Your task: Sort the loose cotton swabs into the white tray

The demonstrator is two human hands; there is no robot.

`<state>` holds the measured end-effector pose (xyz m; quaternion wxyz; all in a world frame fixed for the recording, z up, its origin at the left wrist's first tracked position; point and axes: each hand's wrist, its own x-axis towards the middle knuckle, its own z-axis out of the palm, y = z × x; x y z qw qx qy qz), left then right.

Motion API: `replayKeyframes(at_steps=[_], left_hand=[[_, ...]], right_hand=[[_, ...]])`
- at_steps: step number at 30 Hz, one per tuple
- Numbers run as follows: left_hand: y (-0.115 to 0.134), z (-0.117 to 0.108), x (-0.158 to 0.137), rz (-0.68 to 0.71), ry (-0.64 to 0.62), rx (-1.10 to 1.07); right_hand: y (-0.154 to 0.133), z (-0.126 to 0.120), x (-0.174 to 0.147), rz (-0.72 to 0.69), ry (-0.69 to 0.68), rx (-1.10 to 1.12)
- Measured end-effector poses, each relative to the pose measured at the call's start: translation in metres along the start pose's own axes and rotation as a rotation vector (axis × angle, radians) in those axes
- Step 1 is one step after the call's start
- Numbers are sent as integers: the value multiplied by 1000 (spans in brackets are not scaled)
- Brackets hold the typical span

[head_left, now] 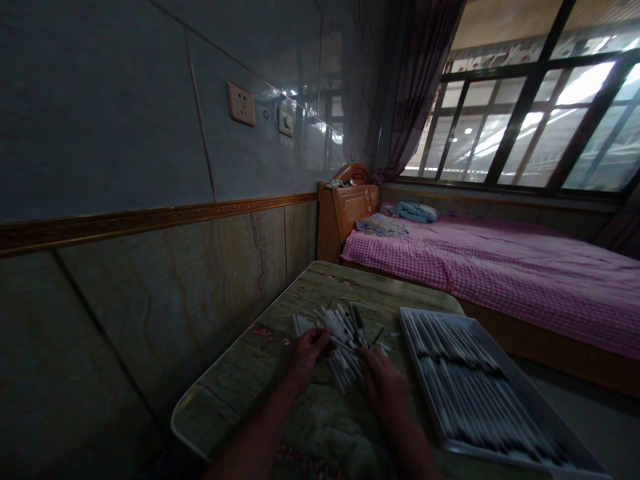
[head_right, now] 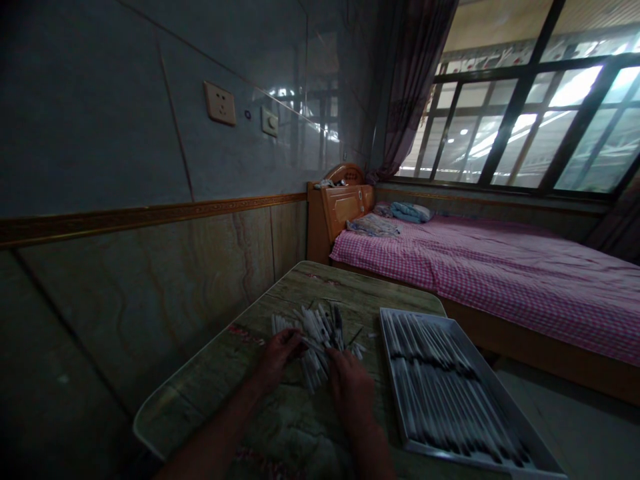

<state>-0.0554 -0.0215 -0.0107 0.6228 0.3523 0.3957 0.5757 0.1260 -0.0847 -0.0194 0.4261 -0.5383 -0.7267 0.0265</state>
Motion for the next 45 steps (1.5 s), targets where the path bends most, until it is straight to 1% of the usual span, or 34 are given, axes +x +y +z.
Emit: replayKeyframes(at_steps=[3,5,7,10,13,14,16,19,22,23,24,27,30,31,32,34,37,42,45], left_hand=[[-1,0,-2,9,-2,32],[0,0,-3,29,13,51],[1,0,-4,53,23,73],[3,-1,-4,93,33,112],[2,-2,-2,108,38,151],[1,-2,-1,112,42,155],[0,-1,1,118,61,144],[-1,2,2,116,68,114],[1,4,-1,101,0,105],[3,3,-2,97,-22,95],[4,2,-3,97,-31,80],[5,0,-4,125,6,54],[4,0,-4,162,69,100],[3,1,-4,165,76,122],[3,3,-5,167,78,142],[2,6,-6,170,71,170],[3,9,-8,188,64,181],[5,6,-7,215,101,181],[3,5,-6,218,119,181]], right_hand=[[-2,1,0,74,-30,22],[-6,5,-1,179,-42,96],[-9,12,0,302,-43,217],[-13,20,4,464,-49,476],[-14,23,9,615,-113,693],[-15,22,11,643,-134,734],[-17,19,13,626,-152,750],[-20,10,16,532,-215,614],[-19,-7,20,510,-312,399],[-16,-16,22,506,-317,342],[-12,-26,23,499,-305,293],[7,-64,21,474,-164,154],[36,-99,14,512,-18,-65],[46,-107,11,538,28,-134],[55,-113,10,557,39,-189],[70,-118,10,601,11,-287],[84,-116,19,630,-35,-373],[97,-105,38,640,-45,-429],[102,-103,45,618,-41,-438]])
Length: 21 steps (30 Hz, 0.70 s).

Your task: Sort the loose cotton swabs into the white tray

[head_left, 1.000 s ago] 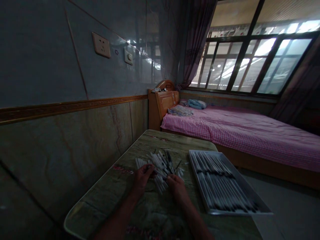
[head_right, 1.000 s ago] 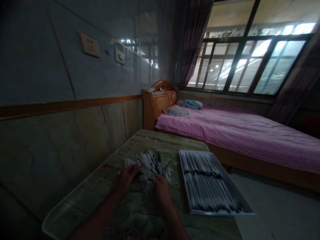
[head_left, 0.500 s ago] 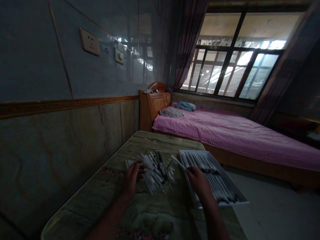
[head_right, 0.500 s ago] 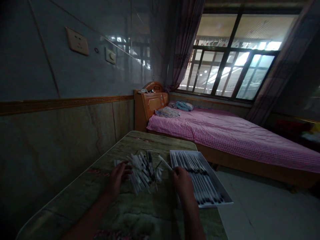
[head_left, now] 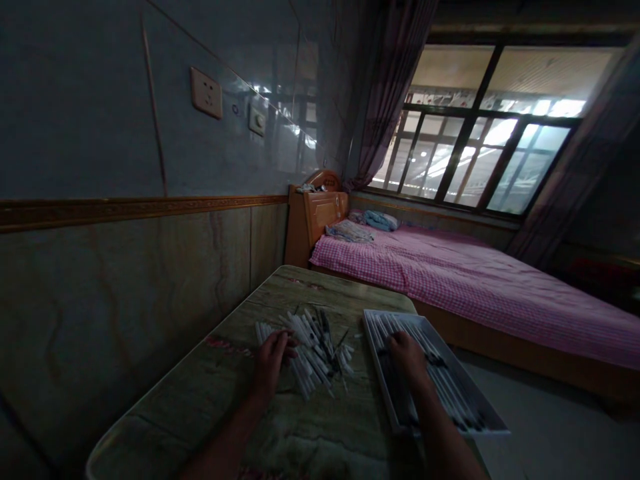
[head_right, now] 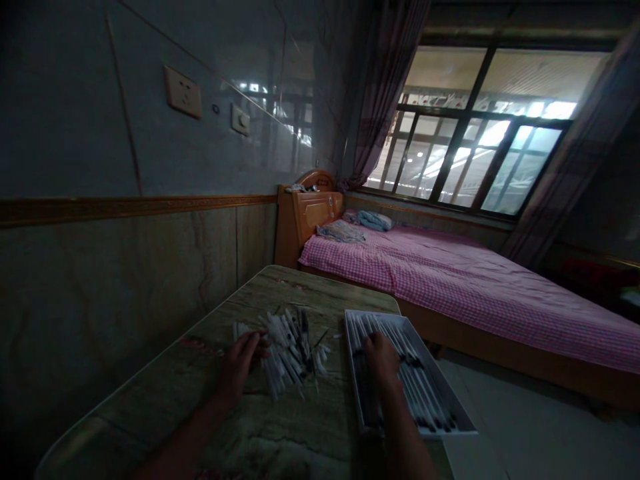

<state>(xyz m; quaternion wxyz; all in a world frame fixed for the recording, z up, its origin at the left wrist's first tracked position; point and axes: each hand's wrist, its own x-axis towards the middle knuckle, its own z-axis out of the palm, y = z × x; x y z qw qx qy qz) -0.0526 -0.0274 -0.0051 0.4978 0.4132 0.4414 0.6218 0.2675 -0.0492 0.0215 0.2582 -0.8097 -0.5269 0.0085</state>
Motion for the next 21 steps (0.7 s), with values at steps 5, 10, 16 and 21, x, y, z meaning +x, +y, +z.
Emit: replayKeyframes(at_steps=[5,10,16,21], left_hand=[[-3,5,2,-5,13,7],[-6,7,4,17,67,33],[-14,4,5,35,66,77],[-20,4,11,62,84,112]], right_hand=[[-23,4,-6,-109,-1,36],[-90,26,-36,-285,-172,82],[-157,61,-54,-312,-247,-73],[-172,75,-52,-358,-221,-193]])
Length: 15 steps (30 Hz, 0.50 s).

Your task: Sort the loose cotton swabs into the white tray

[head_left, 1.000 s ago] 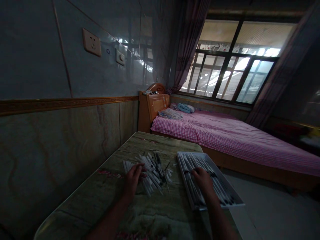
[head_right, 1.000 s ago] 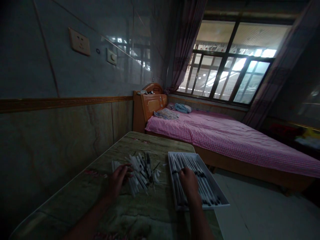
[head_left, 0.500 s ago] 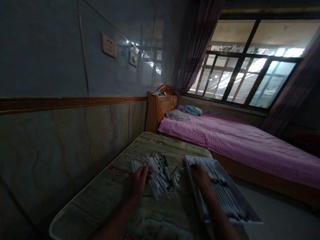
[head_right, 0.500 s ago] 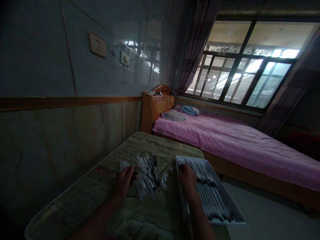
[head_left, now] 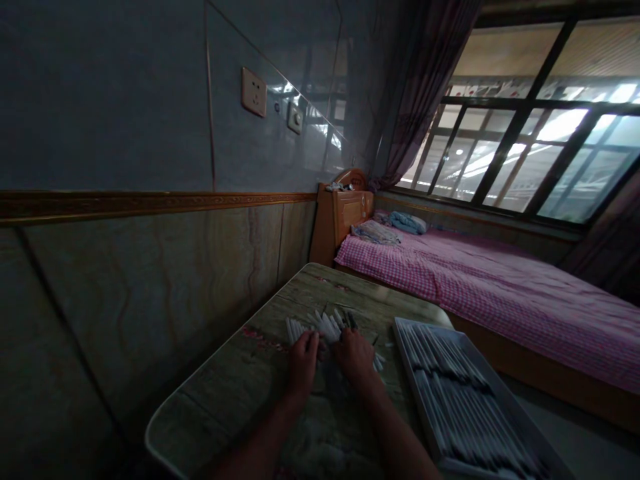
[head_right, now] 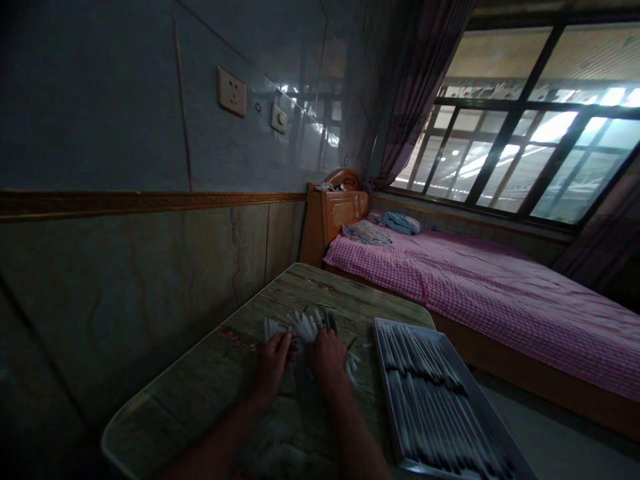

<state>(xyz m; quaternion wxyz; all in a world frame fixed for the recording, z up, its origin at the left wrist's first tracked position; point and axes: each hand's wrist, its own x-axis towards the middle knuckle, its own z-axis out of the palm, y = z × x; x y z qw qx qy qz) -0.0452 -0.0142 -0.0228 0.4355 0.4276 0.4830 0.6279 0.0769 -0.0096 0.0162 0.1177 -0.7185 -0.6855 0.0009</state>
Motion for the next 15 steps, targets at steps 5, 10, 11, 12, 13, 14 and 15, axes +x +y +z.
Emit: replayKeyframes(at_steps=[5,10,11,12,13,14,15], left_hand=[[-2,4,1,-12,-10,6],[-2,5,-2,-16,-47,13],[-2,5,-3,-12,-63,21],[-2,6,-5,-10,-80,29],[-2,6,-6,-7,-98,36],[-1,7,-7,-2,-119,41],[-1,7,-8,3,-139,41]], right_hand=[[2,0,-4,-32,-12,-69],[9,-5,-18,46,-5,-41],[9,-5,-23,48,11,-3],[10,-5,-28,41,32,41],[9,-5,-33,21,52,91],[8,-4,-38,-8,69,141],[7,-4,-43,-43,82,191]])
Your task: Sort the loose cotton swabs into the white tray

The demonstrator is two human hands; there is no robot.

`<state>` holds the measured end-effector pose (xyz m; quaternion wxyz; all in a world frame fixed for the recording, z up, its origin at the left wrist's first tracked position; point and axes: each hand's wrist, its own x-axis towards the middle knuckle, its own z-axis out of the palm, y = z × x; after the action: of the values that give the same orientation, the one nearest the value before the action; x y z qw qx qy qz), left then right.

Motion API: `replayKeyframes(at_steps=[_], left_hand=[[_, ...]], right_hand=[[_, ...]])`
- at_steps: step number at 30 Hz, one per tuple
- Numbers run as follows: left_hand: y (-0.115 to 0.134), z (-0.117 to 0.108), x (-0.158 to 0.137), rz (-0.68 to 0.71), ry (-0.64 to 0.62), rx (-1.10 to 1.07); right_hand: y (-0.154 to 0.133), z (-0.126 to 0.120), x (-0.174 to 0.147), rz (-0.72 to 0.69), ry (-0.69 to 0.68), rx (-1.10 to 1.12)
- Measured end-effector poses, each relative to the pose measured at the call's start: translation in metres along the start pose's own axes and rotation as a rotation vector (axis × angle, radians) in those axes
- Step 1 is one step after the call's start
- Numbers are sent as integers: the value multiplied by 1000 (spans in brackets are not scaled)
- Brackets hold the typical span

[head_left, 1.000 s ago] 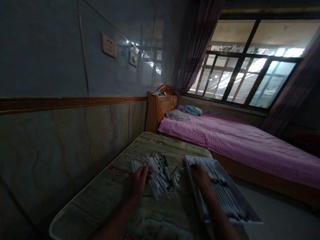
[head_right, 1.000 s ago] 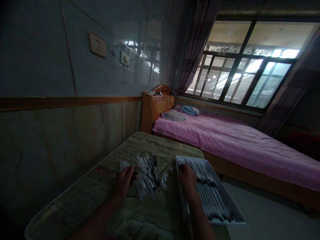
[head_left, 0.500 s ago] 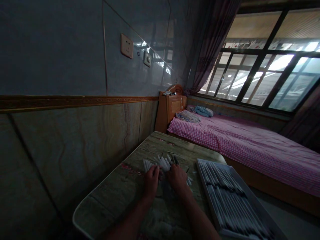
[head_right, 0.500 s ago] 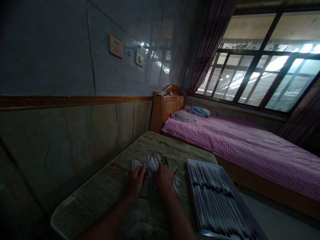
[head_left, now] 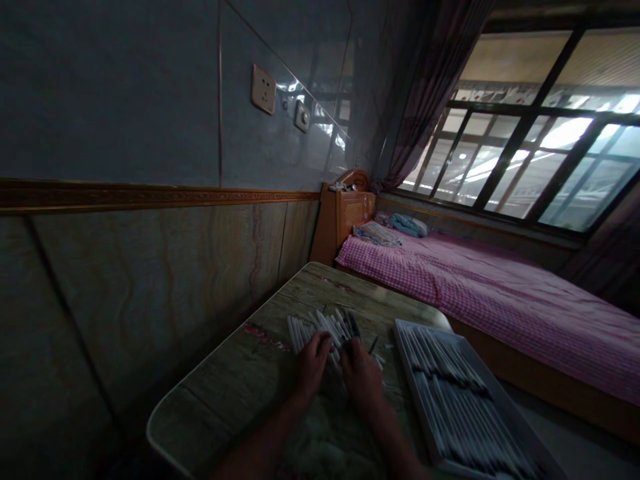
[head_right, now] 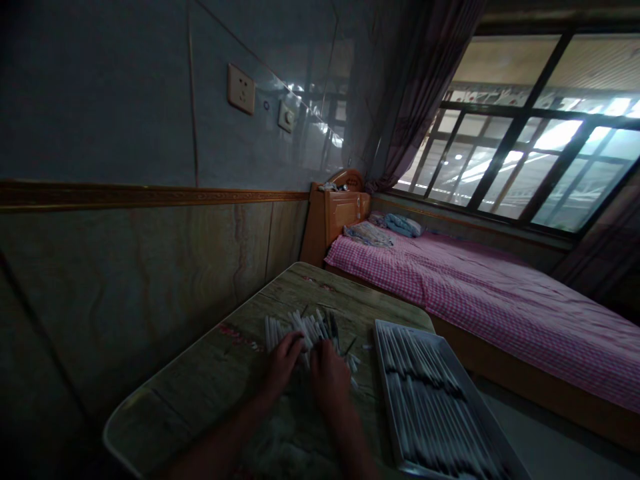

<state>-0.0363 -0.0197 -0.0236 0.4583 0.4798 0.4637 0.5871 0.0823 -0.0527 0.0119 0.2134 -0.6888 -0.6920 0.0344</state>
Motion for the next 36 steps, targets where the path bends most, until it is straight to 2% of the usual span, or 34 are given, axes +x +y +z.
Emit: replayKeyframes(at_steps=[3,5,7,9,13,18,23,26,30,32,34,36], left_hand=[[1,1,-1,15,-33,-8],[1,1,-1,-11,-17,-32],[2,0,0,-63,16,-70],[3,0,1,-105,46,-110],[4,1,3,-118,88,-148],[2,3,5,-107,104,-155],[4,4,5,-96,102,-164],[8,4,4,-128,97,-221],[9,3,3,-216,85,-373],[8,3,4,-248,82,-467],[6,2,5,-276,88,-550],[5,2,6,-302,94,-615]], right_hand=[[1,-3,-5,-80,-19,137],[9,-9,2,-58,-46,180],[24,-18,16,44,-65,118],[41,-26,33,197,-120,-78],[66,-33,59,303,-190,-188],[66,-27,70,314,-298,-210],[63,-25,74,301,-341,-191],[65,-28,73,307,-321,-166],[62,-32,58,262,-216,-93],[56,-29,44,169,-112,45],[49,-23,28,25,16,302],[41,-16,14,-81,59,501]])
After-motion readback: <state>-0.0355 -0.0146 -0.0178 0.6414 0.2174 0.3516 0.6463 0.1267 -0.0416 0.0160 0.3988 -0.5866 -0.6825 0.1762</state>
